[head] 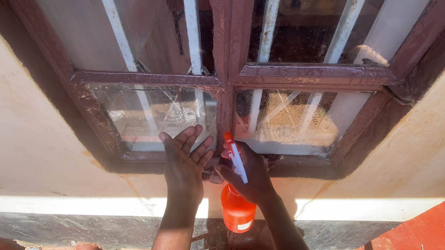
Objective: The person wipes window panes and frames with a cloth, then picks up a spray bottle and sprays liquid onto their hand and the window.
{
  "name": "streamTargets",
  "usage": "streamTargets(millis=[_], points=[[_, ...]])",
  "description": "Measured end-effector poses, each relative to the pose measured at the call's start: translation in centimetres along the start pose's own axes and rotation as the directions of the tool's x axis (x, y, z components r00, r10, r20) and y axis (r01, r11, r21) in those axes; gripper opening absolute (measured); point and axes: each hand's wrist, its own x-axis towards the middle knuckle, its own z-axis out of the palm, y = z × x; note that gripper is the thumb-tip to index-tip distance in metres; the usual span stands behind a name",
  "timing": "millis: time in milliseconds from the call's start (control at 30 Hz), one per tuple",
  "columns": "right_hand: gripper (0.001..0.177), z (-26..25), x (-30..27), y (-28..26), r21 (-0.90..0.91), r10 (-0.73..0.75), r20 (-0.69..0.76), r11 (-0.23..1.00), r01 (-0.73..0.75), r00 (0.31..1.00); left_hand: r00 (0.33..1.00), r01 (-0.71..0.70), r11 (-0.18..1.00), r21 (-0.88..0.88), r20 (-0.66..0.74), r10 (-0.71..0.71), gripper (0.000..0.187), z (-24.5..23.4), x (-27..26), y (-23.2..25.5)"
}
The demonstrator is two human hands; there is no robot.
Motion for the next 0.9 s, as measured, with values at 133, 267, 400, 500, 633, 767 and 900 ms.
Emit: streamTargets(millis=[133, 267, 400, 500, 633, 767, 900], points=[[0.055, 0.6, 0.1, 0.7, 0.055, -0.059, 0.044, 0.997, 0.056, 0.997, 1.000, -0.003, 1.000, -0.003, 0.004, 0.003, 0.079, 0.2, -0.1, 0.4], [0.054, 1.1, 0.0, 1.5, 0.005, -0.090, 0.067, 0.996, 0.090, 0.994, 1.000, -0.004, 1.000, 0.028, -0.025, 0.005, 0.078, 0.1, -0.2, 1.0], [0.059, 1.7, 0.1, 2.1, 0.118, -0.053, 0.069, 0.992, 0.045, 0.996, 0.999, 0.001, 1.000, 0.024, -0.041, 0.000, 0.078, -0.1, -0.5, 1.2], [0.057, 1.8, 0.0, 2.4, 0.073, -0.012, 0.045, 0.997, 0.008, 0.999, 0.999, 0.002, 0.999, 0.052, -0.052, 0.001, 0.077, -0.1, -0.7, 1.4], [0.052, 2.2, -0.4, 2.7, -0.024, 0.006, 0.034, 1.000, -0.005, 0.999, 0.997, 0.017, 0.998, 0.056, -0.080, -0.012, 0.077, -0.2, -0.8, 1.4], [0.059, 2.4, -0.5, 3.2, 0.045, 0.053, 0.093, 0.997, -0.057, 0.994, 0.996, 0.009, 0.999, 0.037, -0.088, -0.005, 0.078, -0.5, -0.9, 1.4], [0.056, 2.4, -0.6, 4.0, -0.032, 0.047, 0.060, 0.998, -0.045, 0.997, 0.996, 0.005, 0.999, 0.035, -0.092, -0.002, 0.079, -0.4, -1.0, 1.4]])
